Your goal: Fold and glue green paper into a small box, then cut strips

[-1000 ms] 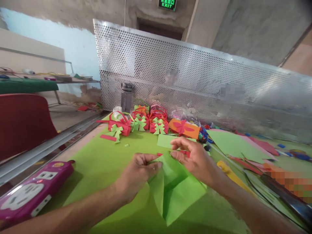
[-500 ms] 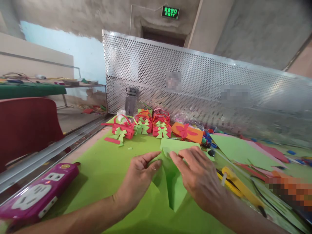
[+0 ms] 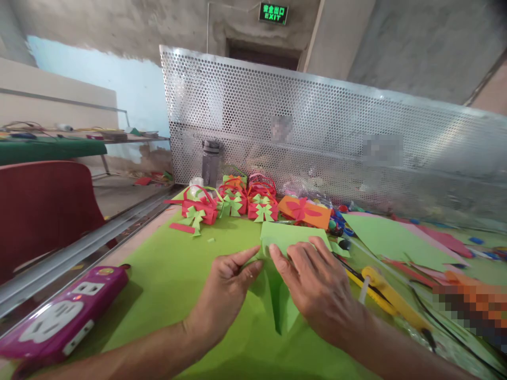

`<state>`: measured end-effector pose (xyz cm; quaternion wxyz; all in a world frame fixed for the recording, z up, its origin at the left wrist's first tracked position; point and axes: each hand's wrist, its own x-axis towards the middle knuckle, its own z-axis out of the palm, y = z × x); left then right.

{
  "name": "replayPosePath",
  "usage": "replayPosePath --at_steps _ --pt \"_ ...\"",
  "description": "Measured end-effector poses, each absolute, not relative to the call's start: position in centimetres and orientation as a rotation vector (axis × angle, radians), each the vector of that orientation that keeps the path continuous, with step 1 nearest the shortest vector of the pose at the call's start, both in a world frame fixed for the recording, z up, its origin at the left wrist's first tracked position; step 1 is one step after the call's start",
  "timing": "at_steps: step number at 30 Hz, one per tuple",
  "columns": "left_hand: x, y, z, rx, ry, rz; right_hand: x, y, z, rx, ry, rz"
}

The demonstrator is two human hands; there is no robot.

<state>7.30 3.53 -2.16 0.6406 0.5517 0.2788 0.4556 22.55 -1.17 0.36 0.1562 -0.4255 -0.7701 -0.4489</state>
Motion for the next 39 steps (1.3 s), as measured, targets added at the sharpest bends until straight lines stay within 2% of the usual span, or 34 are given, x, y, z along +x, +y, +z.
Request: replayPosePath --at_steps 8,39 --pt "7.4 3.5 -2.1 1.236 0.587 1.036 22.3 -1.0 0.3 -1.104 -2.214 -1.327" --pt "7.3 3.8 -1.8 1.217 0.554 1.008 21.4 -1.2 -1.3 -1.27 -2.259 -1.526"
